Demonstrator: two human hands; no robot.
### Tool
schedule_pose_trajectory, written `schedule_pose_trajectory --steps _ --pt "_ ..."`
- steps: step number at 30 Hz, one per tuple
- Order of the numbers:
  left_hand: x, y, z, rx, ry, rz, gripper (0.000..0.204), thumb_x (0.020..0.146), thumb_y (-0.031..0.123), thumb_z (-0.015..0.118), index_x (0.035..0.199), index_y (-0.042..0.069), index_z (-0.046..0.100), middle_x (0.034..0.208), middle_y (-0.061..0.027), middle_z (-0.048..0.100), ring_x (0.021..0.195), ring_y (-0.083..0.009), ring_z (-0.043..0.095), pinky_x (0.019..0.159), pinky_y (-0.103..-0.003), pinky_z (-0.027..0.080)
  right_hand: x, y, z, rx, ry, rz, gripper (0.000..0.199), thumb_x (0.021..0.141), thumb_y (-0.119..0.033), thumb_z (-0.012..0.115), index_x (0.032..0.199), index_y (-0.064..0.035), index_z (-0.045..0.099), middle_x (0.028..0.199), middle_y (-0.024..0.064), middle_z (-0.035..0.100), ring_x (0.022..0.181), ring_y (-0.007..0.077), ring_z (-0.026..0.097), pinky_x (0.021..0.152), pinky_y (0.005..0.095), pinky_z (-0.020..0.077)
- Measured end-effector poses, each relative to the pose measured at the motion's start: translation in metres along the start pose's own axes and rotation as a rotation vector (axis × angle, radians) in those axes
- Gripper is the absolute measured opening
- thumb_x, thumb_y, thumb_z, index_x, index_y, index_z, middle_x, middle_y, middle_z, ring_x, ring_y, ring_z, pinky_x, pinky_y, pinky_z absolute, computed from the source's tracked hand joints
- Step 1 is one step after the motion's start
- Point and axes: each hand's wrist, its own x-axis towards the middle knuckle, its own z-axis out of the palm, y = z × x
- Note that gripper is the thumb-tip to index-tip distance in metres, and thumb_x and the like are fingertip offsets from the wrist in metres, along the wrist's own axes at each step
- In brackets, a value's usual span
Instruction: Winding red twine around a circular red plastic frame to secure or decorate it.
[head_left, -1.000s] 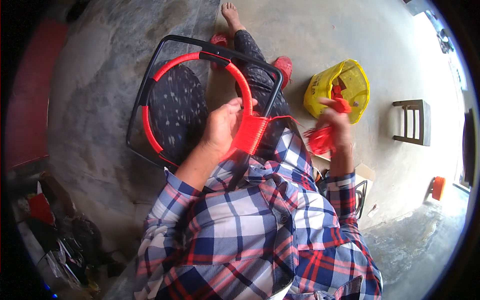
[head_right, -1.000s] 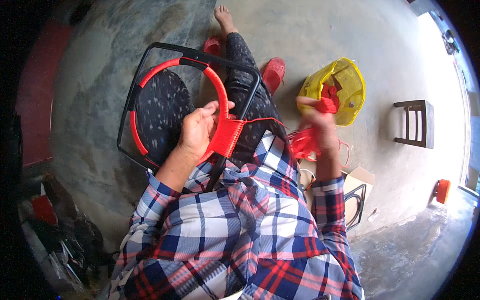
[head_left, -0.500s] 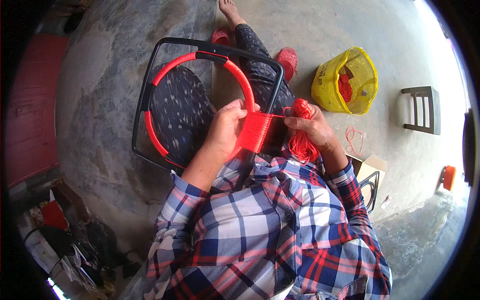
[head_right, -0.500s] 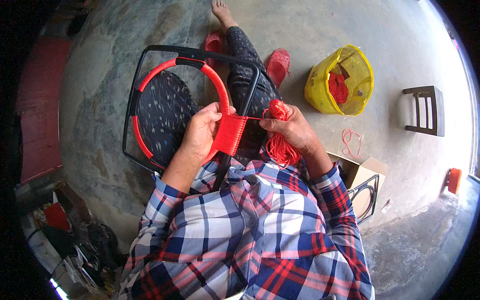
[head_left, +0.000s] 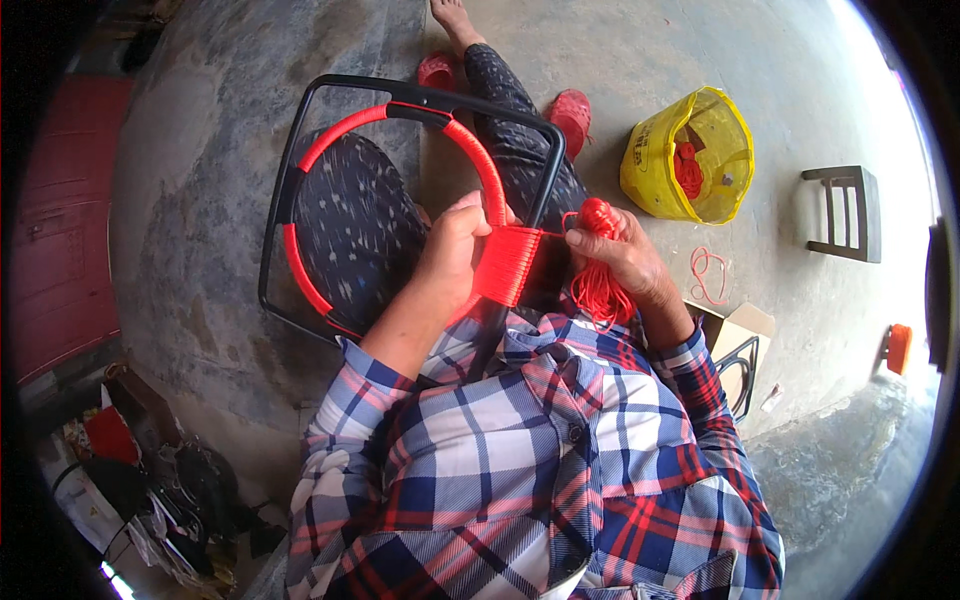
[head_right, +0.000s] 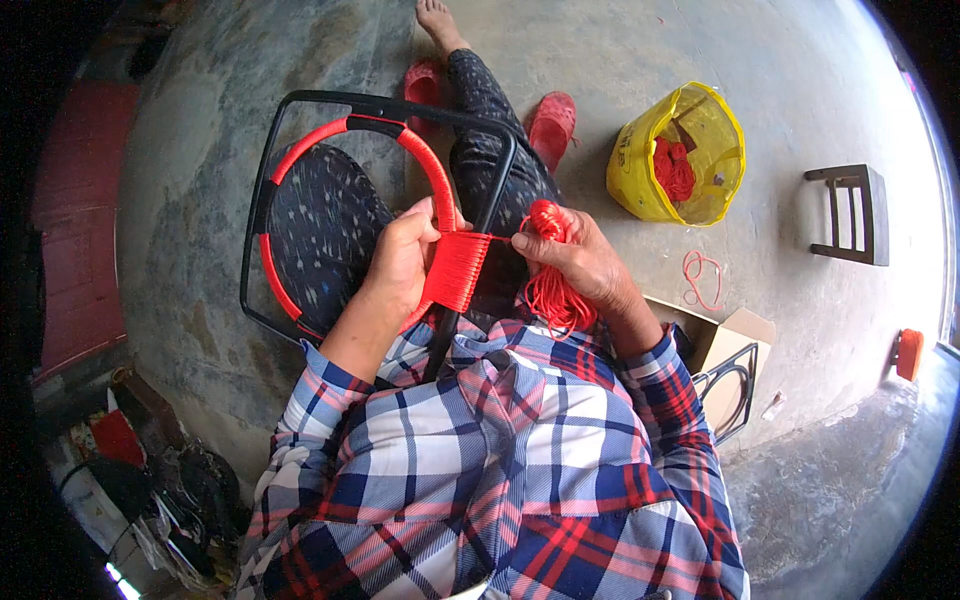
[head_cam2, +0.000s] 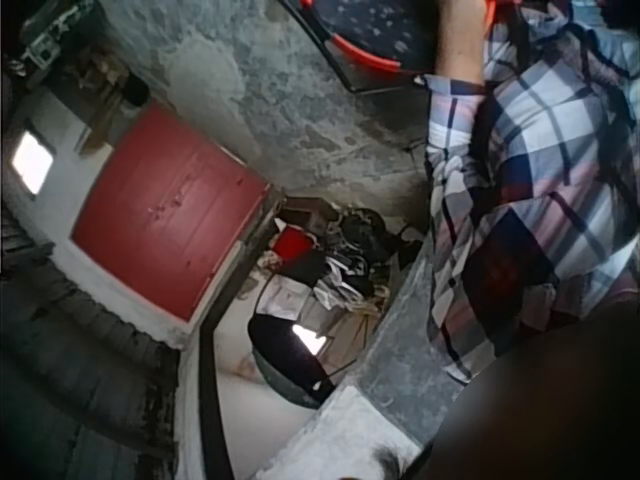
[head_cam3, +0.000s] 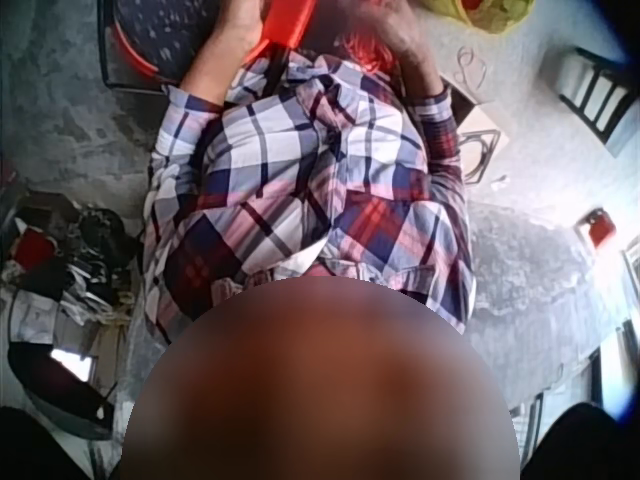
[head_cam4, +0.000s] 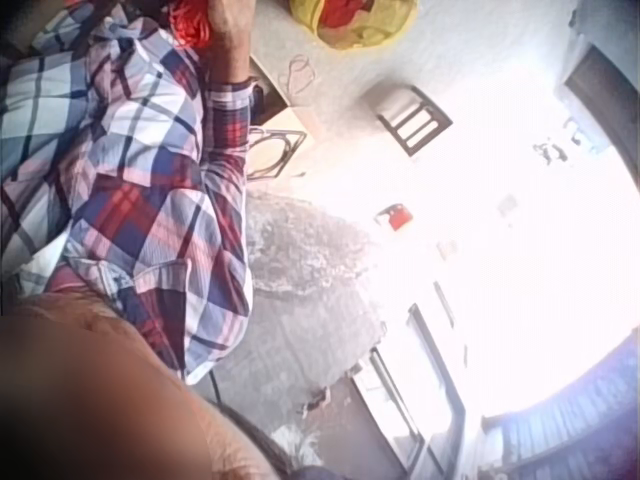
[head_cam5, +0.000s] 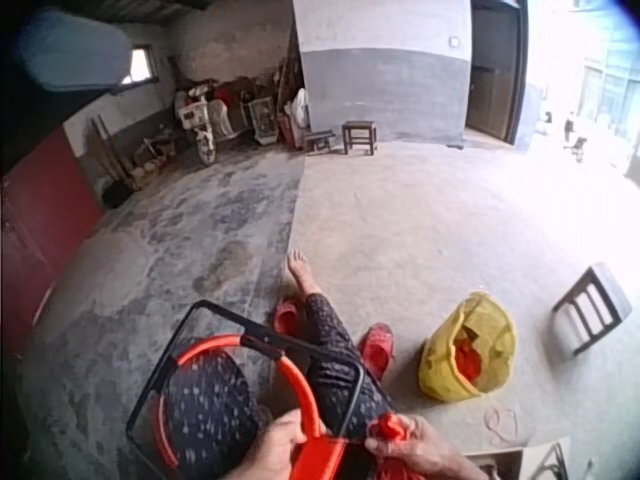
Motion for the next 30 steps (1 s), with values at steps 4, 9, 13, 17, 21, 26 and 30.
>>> schedule_pose_trajectory --steps 4,9,13,17,21,26,30 --pt "-0.0045 -0.0008 0.0008 -0.054 -0.006 0.005 0.028 0.072 0.01 0.043 0.096 0.001 0.054 0.092 -0.0126 0.059 0.084 -0.0221 0.06 0.08 -0.035 0.05 0.0006 0.0026 -0.0007 0.053 0.007 -0.01 0.019 0.083 -0.02 0.072 0.078 -0.0052 0.06 0.065 -0.0004 0.056 0.061 0.0093 0.052 0.059 0.0256 0.0422" --pt "-0.0059 -0.0007 0.0033 -0.001 0.011 0.052 0.028 0.072 0.011 0.043 0.096 0.001 0.055 0.091 -0.0126 0.059 0.083 -0.022 0.06 0.08 -0.035 0.05 0.0019 0.004 -0.0017 0.033 -0.011 -0.029 0.019 0.083 -0.02 0.072 0.078 -0.0052 0.06 0.066 -0.0007 0.056 0.061 0.0091 0.052 0.058 0.0253 0.0422" --pt "-0.0032 -0.0005 0.0009 0.031 0.001 0.056 0.028 0.072 0.01 0.043 0.095 0.0 0.054 0.089 -0.0121 0.058 0.083 -0.0216 0.06 0.079 -0.034 0.05 0.0031 0.0052 -0.002 0.019 -0.004 -0.015 0.019 0.083 -0.02 0.072 0.079 -0.0052 0.06 0.066 -0.0008 0.057 0.061 0.009 0.052 0.059 0.0251 0.0423" --pt "-0.0022 -0.0015 -0.0005 0.029 0.004 0.055 0.027 0.071 0.008 0.043 0.095 0.0 0.054 0.089 -0.012 0.058 0.082 -0.0213 0.059 0.078 -0.034 0.051 0.0027 0.0047 -0.0014 0.018 -0.007 -0.025 0.019 0.084 -0.02 0.071 0.079 -0.0053 0.06 0.066 -0.0008 0.057 0.061 0.0089 0.053 0.059 0.025 0.0425" --pt "-0.0048 -0.0024 -0.0001 -0.013 -0.013 0.062 0.027 0.071 0.007 0.043 0.095 0.0 0.054 0.089 -0.0122 0.058 0.082 -0.0213 0.059 0.079 -0.034 0.051 0.0035 0.0054 -0.0027 0.066 0.003 -0.015 0.018 0.084 -0.02 0.071 0.079 -0.0054 0.06 0.066 -0.0004 0.057 0.06 0.0091 0.053 0.058 0.0251 0.0427" --pt "-0.0009 -0.0021 -0.0037 -0.03 -0.019 0.031 0.025 0.07 0.007 0.044 0.092 0.001 0.055 0.088 -0.0113 0.058 0.081 -0.0217 0.059 0.078 -0.034 0.051 0.0032 0.0047 -0.0013 0.079 -0.003 -0.014 0.017 0.084 -0.017 0.07 0.078 -0.0056 0.06 0.065 -0.0005 0.057 0.06 0.0091 0.053 0.058 0.0252 0.0429" --pt "-0.0014 -0.0071 -0.0059 0.047 0.057 0.03 0.023 0.069 0.007 0.045 0.089 0.002 0.054 0.085 -0.0102 0.058 0.079 -0.0222 0.059 0.076 -0.035 0.051 -0.0034 0.01 -0.0024 0.078 -0.008 0.0 0.012 0.083 -0.012 0.069 0.077 -0.0061 0.06 0.066 -0.0021 0.057 0.06 0.0082 0.053 0.058 0.0251 0.0427"
